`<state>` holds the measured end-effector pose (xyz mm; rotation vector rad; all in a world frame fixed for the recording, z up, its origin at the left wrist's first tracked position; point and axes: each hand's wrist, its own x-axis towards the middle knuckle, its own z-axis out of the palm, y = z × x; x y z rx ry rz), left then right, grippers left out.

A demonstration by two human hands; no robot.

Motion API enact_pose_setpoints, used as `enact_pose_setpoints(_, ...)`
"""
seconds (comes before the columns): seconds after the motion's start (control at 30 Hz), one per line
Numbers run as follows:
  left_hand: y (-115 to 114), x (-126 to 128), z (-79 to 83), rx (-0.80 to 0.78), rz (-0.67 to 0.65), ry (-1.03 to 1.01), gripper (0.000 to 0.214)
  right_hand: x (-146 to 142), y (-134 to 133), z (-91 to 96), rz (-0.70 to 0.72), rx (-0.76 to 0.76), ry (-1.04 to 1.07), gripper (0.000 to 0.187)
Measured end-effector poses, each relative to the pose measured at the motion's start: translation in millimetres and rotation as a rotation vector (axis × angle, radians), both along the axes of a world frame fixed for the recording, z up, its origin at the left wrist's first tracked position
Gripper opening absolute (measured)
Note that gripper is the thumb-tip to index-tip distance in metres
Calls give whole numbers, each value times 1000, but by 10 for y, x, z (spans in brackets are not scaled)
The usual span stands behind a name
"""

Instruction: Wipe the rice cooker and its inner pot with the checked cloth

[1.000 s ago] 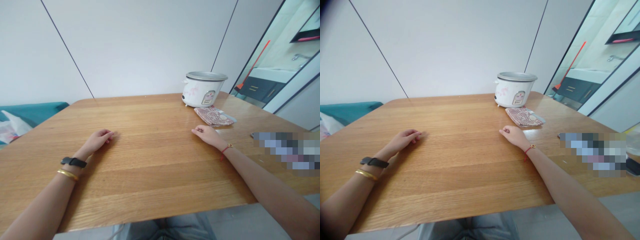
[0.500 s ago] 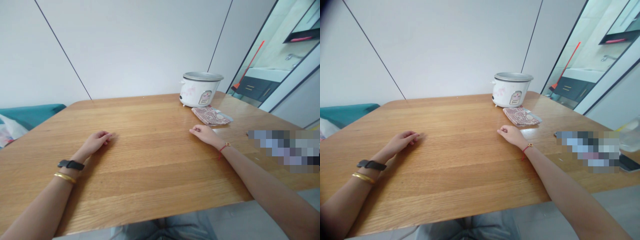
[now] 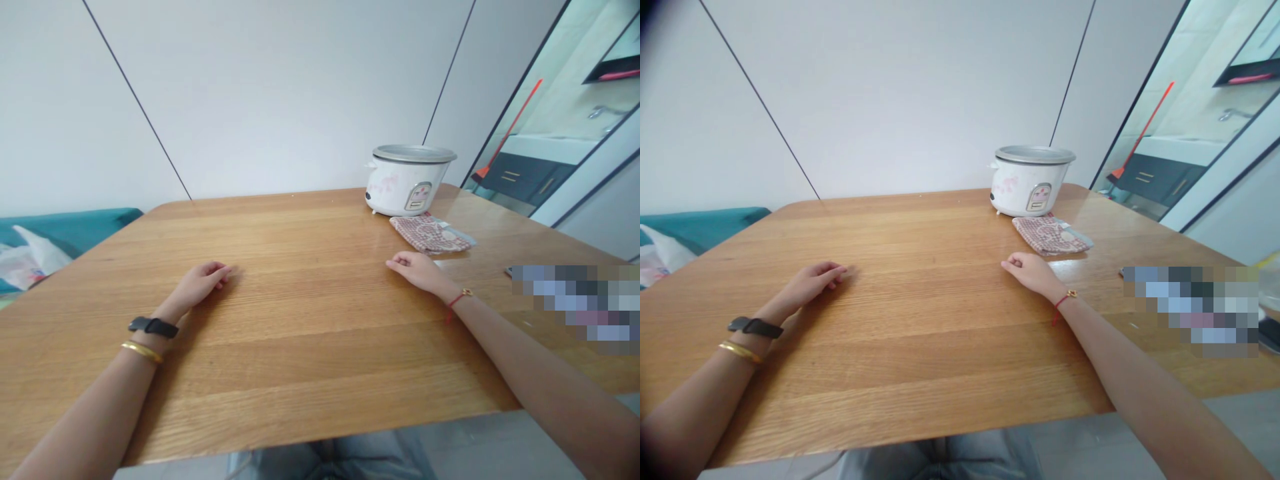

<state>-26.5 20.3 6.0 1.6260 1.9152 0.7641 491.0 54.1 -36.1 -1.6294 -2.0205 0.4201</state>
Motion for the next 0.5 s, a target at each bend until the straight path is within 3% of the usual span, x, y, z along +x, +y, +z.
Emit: enact_pose_setpoints(0.5,0,-7,-12,2,-2,20,51,33,14,-1,2,-51,39,43)
